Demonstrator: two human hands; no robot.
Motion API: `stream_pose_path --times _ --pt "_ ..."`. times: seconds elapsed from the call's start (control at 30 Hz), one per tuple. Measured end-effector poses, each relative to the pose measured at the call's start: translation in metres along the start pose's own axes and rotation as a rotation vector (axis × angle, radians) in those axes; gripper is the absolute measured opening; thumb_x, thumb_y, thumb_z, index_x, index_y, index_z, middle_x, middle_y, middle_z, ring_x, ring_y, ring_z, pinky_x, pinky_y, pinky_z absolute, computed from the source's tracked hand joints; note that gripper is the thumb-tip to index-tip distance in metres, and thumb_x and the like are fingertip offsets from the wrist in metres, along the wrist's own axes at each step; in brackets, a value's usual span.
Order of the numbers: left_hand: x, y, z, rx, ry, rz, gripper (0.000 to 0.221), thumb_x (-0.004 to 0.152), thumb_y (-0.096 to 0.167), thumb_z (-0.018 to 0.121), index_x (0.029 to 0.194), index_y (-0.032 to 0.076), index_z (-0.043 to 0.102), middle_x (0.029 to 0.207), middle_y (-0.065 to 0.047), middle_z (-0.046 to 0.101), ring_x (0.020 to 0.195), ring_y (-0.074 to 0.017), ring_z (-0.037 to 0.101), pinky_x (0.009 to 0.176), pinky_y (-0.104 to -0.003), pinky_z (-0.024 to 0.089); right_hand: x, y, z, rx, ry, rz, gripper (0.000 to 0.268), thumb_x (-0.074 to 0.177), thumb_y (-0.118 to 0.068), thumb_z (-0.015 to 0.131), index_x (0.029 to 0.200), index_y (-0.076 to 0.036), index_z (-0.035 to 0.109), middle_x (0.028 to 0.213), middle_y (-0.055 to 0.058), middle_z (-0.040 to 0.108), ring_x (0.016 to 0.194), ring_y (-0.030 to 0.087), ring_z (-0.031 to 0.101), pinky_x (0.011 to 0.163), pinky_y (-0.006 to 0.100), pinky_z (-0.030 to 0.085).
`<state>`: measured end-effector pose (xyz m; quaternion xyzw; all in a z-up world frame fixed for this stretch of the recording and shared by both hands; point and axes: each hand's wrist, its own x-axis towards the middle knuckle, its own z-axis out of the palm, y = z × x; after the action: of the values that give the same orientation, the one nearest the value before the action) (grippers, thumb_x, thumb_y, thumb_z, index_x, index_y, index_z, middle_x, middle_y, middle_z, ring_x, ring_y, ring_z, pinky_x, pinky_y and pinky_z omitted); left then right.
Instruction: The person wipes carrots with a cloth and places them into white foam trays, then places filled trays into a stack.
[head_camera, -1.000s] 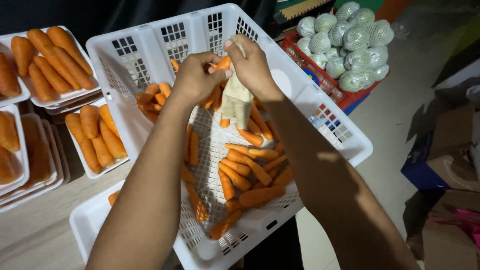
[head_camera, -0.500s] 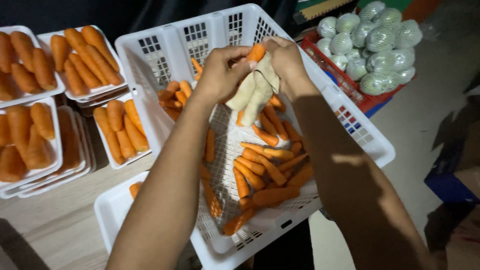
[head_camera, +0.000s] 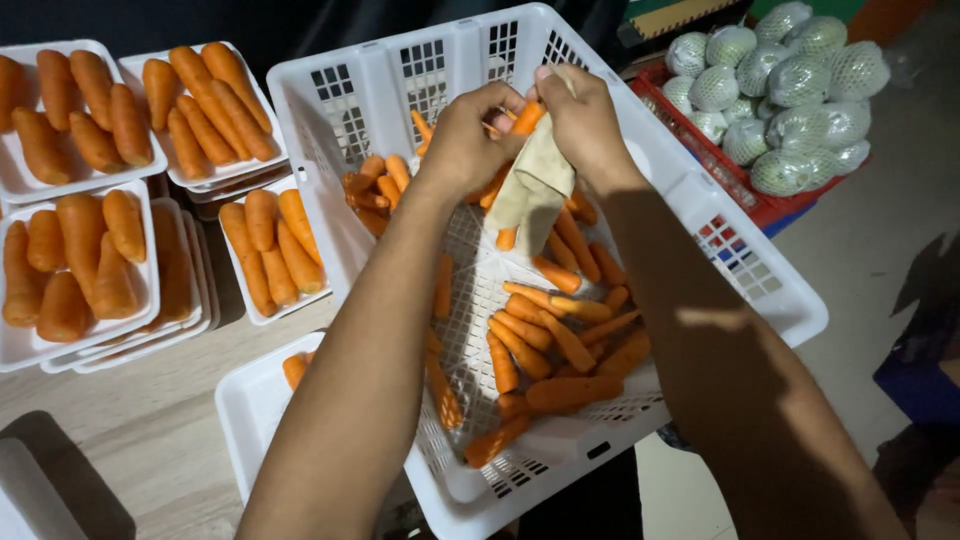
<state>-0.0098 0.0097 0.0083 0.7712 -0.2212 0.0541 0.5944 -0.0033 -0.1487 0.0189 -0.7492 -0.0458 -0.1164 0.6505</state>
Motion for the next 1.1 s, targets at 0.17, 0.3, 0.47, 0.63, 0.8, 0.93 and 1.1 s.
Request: stream_pose_path --times 0.17,0.3,0.47,0.63,0.8,0.93,1.1 --pt "0.005 -0.001 0.006 0.026 0.005 0.064 0.026 0.086 0.002 0.077 0.108 0.015 0.078 0.102 0.004 0.077 0.088 -0.0063 0.067 0.082 -0.019 0.057 0.01 0.008 -0.006 0.211 0.061 0.189 0.026 0.103 -0.026 0.057 0.086 -0.009 0.065 0.071 0.005 0.065 0.062 0.015 0.062 0.059 0.028 0.052" --pt "0.004 0.003 0.007 -0.029 0.014 0.129 0.035 0.086 0.001 0.078 0.119 0.015 0.075 0.116 -0.002 0.079 0.099 -0.0097 0.073 0.093 -0.023 0.059 0.008 -0.001 -0.005 0.213 0.077 0.332 0.026 0.104 -0.028 0.056 0.117 -0.011 0.07 0.086 0.004 0.072 0.071 0.014 0.067 0.064 0.027 0.056" --pt "0.009 0.002 0.007 -0.08 0.038 0.256 0.038 0.087 0.003 0.079 0.123 0.015 0.072 0.122 -0.006 0.076 0.11 -0.0171 0.073 0.102 -0.029 0.059 0.001 -0.005 -0.005 0.15 -0.026 0.469 0.03 0.101 -0.035 0.054 0.104 -0.008 0.067 0.085 0.009 0.072 0.073 0.021 0.069 0.062 0.032 0.055" --pt "0.011 0.003 0.001 -0.259 0.124 0.263 0.034 0.091 0.006 0.077 0.123 0.012 0.071 0.11 -0.005 0.079 0.096 -0.0136 0.076 0.088 -0.026 0.067 -0.014 -0.022 0.003 0.118 -0.234 0.448 0.039 0.111 -0.032 0.037 0.103 0.0 0.059 0.076 0.016 0.07 0.06 0.03 0.068 0.055 0.043 0.061" --pt "0.025 -0.013 0.004 -0.526 0.251 0.286 0.03 0.092 0.003 0.075 0.121 0.004 0.071 0.1 -0.007 0.075 0.093 -0.0096 0.069 0.085 -0.024 0.064 -0.001 0.0 0.005 0.017 -0.012 0.148 0.033 0.106 -0.039 0.052 0.078 -0.022 0.049 0.067 -0.007 0.044 0.06 0.007 0.042 0.057 0.027 0.035" --pt "0.023 -0.013 -0.002 -0.426 0.306 0.259 0.033 0.091 -0.001 0.074 0.116 0.016 0.062 0.094 -0.006 0.074 0.09 -0.0113 0.073 0.081 -0.024 0.064 0.011 0.018 0.002 -0.213 0.032 0.014 0.035 0.107 -0.039 0.049 0.077 -0.021 0.045 0.071 -0.009 0.038 0.067 0.007 0.037 0.062 0.029 0.032" --pt "0.013 0.002 -0.01 -0.057 0.321 0.13 0.023 0.076 0.002 0.066 0.094 0.017 0.065 0.091 0.002 0.067 0.079 -0.0095 0.062 0.066 -0.023 0.055 0.011 0.017 -0.004 -0.489 0.171 -0.181 0.035 0.101 -0.04 0.048 0.1 -0.013 0.071 0.095 0.003 0.075 0.087 0.021 0.066 0.077 0.036 0.049"
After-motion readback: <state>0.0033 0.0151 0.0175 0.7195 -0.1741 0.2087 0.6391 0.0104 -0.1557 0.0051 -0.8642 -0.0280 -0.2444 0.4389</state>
